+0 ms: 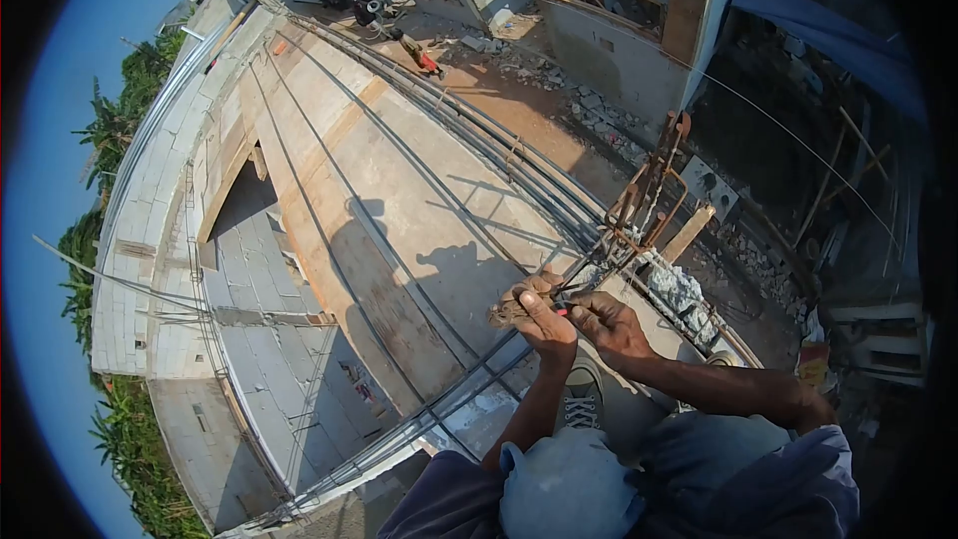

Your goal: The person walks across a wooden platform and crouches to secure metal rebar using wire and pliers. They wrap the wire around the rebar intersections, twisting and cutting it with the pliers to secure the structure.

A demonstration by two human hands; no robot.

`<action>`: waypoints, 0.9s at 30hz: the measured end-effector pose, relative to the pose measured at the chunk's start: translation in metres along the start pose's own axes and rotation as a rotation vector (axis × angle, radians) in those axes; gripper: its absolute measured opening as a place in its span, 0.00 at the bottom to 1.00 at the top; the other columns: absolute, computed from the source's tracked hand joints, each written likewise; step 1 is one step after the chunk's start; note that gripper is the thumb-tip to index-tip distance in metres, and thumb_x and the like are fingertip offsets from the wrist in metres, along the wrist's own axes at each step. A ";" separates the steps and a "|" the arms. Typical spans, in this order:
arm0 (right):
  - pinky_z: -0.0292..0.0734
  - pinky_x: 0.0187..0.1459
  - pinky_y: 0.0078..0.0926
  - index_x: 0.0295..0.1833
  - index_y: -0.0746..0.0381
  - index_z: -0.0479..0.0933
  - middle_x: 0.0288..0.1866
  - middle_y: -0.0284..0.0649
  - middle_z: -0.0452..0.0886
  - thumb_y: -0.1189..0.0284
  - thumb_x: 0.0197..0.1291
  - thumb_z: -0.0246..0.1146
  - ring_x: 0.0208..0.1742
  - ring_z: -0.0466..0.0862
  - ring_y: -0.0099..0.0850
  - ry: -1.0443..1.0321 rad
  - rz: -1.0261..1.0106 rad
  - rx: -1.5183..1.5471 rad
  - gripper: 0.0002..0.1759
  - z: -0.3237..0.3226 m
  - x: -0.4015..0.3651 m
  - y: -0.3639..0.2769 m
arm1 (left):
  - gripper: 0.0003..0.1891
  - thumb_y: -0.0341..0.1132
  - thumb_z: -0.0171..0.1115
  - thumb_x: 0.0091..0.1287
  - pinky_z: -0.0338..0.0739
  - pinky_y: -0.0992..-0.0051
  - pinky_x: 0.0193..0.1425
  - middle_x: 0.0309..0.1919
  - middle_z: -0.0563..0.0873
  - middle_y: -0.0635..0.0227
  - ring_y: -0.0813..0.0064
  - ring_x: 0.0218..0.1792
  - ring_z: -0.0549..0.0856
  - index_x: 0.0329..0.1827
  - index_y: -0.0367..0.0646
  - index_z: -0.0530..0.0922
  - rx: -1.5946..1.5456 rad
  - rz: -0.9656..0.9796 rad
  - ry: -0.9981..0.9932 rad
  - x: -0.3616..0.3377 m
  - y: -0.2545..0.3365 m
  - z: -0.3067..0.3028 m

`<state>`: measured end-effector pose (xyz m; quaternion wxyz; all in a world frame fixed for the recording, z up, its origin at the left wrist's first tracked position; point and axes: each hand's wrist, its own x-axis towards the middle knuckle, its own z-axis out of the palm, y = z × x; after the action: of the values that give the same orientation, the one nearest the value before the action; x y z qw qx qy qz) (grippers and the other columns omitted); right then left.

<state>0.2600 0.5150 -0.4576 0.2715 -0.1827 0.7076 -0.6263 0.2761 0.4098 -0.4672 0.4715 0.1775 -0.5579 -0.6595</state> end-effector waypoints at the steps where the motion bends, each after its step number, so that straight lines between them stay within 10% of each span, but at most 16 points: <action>1: 0.78 0.51 0.29 0.50 0.65 0.74 0.44 0.39 0.82 0.64 0.71 0.58 0.49 0.82 0.29 -0.040 -0.016 -0.108 0.15 -0.003 0.003 0.001 | 0.15 0.43 0.39 0.79 0.77 0.57 0.57 0.36 0.72 0.59 0.67 0.38 0.78 0.43 0.37 0.63 0.020 0.046 -0.033 0.004 0.001 0.000; 4: 0.76 0.36 0.39 0.39 0.62 0.76 0.32 0.44 0.79 0.69 0.66 0.55 0.35 0.80 0.47 0.008 -0.160 -0.125 0.09 0.001 0.014 -0.001 | 0.18 0.47 0.41 0.78 0.78 0.56 0.58 0.36 0.73 0.61 0.66 0.35 0.80 0.47 0.38 0.65 0.141 0.040 -0.190 0.016 0.014 -0.004; 7: 0.76 0.42 0.34 0.42 0.67 0.74 0.33 0.45 0.81 0.72 0.71 0.54 0.38 0.82 0.34 -0.010 -0.047 -0.182 0.08 -0.010 0.015 -0.034 | 0.19 0.46 0.42 0.78 0.81 0.62 0.50 0.36 0.77 0.58 0.64 0.36 0.83 0.50 0.34 0.67 0.210 -0.103 -0.277 0.031 0.032 -0.013; 9: 0.72 0.40 0.45 0.38 0.64 0.74 0.28 0.47 0.78 0.69 0.64 0.58 0.39 0.79 0.49 -0.032 -0.276 -0.407 0.08 -0.014 0.013 -0.057 | 0.19 0.45 0.42 0.78 0.81 0.64 0.47 0.35 0.78 0.56 0.63 0.36 0.84 0.52 0.33 0.67 0.225 -0.088 -0.209 0.033 0.033 -0.017; 24: 0.75 0.36 0.46 0.49 0.61 0.73 0.31 0.51 0.79 0.71 0.65 0.57 0.35 0.82 0.50 -0.219 -0.498 -0.506 0.10 -0.013 0.005 -0.083 | 0.17 0.40 0.44 0.75 0.84 0.63 0.39 0.27 0.77 0.60 0.65 0.28 0.82 0.53 0.34 0.70 0.098 0.152 0.119 0.047 0.037 -0.023; 27: 0.77 0.34 0.42 0.51 0.59 0.75 0.33 0.49 0.79 0.68 0.66 0.56 0.36 0.83 0.47 -0.297 -0.438 -0.498 0.11 -0.031 0.017 -0.091 | 0.17 0.40 0.41 0.77 0.83 0.65 0.42 0.30 0.80 0.57 0.64 0.30 0.83 0.53 0.33 0.69 0.348 0.018 -0.168 0.054 0.054 -0.039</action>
<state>0.2205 0.5157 -0.3688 0.1779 -0.4797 0.7353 -0.4445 0.3024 0.3464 -0.4145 0.3915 0.1955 -0.7025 -0.5613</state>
